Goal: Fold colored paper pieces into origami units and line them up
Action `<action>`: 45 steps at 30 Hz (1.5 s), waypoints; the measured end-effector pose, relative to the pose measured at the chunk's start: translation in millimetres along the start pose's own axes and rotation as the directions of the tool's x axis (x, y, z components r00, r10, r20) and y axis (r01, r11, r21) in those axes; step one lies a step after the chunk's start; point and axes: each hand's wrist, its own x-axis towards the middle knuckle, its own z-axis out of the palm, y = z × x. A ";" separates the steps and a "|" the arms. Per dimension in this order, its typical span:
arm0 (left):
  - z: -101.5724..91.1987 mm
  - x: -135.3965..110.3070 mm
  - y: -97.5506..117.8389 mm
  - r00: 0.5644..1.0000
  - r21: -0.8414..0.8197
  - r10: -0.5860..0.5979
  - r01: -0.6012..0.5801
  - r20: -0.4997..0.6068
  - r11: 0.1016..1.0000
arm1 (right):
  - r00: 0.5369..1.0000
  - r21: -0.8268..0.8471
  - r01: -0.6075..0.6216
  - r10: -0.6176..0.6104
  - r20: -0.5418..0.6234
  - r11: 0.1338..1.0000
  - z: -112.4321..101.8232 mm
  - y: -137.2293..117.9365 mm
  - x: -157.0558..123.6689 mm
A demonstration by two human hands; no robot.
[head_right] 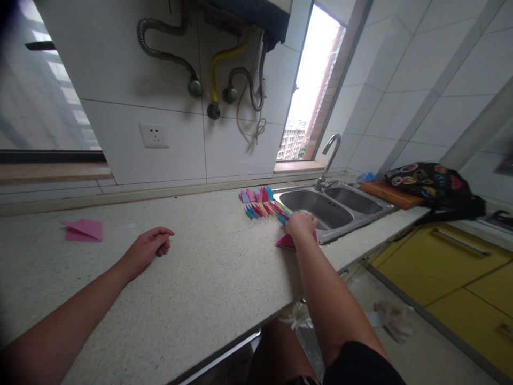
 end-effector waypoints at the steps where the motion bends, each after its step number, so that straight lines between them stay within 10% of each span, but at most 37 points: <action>1: 0.2 -0.1 0.4 1.000 0.002 0.000 0.000 0.001 1.000 | 1.000 0.001 0.000 0.000 -0.001 1.000 0.1 -0.1 0.4; 16: 0.6 -0.6 2.6 1.000 0.013 -0.001 0.001 0.016 1.000 | 0.974 0.115 0.130 -0.105 -0.200 0.985 -16.5 -19.0 -25.5; 21: 0.5 0.1 0.0 1.000 0.008 0.008 -0.008 0.012 1.000 | 0.846 0.240 0.504 -0.419 -0.330 0.830 -25.5 -75.2 -67.5; 30: -1.3 5.1 -5.4 1.000 0.047 0.007 -0.008 0.026 0.999 | 0.393 0.371 0.889 -0.864 -0.314 0.269 -25.1 -195.7 -134.5; 45: 2.9 8.3 -6.8 0.999 0.114 0.011 -0.015 0.030 0.993 | 0.312 0.432 0.887 -0.902 -0.299 0.164 18.8 -218.7 -126.1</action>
